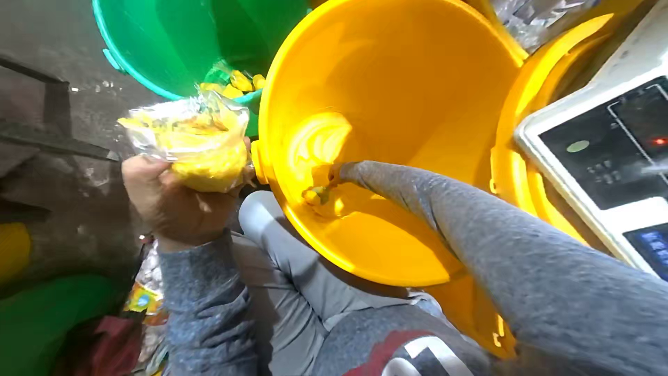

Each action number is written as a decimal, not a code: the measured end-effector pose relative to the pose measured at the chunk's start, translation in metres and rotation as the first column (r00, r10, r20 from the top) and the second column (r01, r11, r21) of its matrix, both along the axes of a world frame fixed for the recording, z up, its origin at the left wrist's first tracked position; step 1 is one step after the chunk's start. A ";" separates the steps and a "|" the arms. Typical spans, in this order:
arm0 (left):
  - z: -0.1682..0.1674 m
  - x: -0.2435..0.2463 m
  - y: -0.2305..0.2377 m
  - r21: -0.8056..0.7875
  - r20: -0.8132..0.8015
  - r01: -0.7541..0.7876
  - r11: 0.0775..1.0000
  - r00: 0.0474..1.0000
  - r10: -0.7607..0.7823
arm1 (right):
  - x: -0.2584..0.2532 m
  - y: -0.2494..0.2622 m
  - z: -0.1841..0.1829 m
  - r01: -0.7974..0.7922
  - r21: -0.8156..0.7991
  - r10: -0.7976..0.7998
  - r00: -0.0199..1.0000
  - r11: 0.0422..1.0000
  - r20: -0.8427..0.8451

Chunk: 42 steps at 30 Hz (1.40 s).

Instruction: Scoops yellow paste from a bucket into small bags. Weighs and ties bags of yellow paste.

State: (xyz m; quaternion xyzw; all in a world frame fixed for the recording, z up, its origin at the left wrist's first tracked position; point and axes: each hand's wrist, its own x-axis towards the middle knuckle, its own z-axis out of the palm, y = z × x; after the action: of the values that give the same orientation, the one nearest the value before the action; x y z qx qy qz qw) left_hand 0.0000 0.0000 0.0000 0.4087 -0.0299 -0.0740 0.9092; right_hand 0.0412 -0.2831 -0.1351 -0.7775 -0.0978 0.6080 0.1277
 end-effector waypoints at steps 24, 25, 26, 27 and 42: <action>0.006 -0.046 -0.021 0.011 0.147 -0.079 0.997 0.986 0.077 | -0.057 -0.076 0.260 -0.017 0.758 -0.697 0.381 0.652 0.608; 0.006 -0.048 -0.023 0.036 0.170 -0.069 0.997 0.983 0.062 | -0.066 -0.070 0.268 -0.060 0.758 -0.691 0.371 0.649 0.621; 0.008 -0.049 -0.026 0.051 0.175 -0.066 0.997 0.983 0.056 | -0.073 -0.063 0.273 -0.100 0.748 -0.674 0.367 0.656 0.641; 0.009 -0.049 -0.029 0.067 0.173 -0.059 0.996 0.984 0.047 | -0.076 -0.056 0.277 -0.124 0.725 -0.650 0.362 0.677 0.669; -0.003 -0.035 -0.068 0.509 0.289 -0.361 0.782 0.927 0.240 | -0.129 0.047 0.292 0.151 0.017 -0.078 0.410 0.988 0.909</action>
State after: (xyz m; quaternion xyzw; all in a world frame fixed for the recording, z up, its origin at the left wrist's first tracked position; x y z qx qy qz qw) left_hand -0.0352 -0.0679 -0.0029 0.6586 -0.0363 0.1101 0.7435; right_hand -0.0881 -0.2365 0.1568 -0.9909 -0.0772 0.0858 0.0696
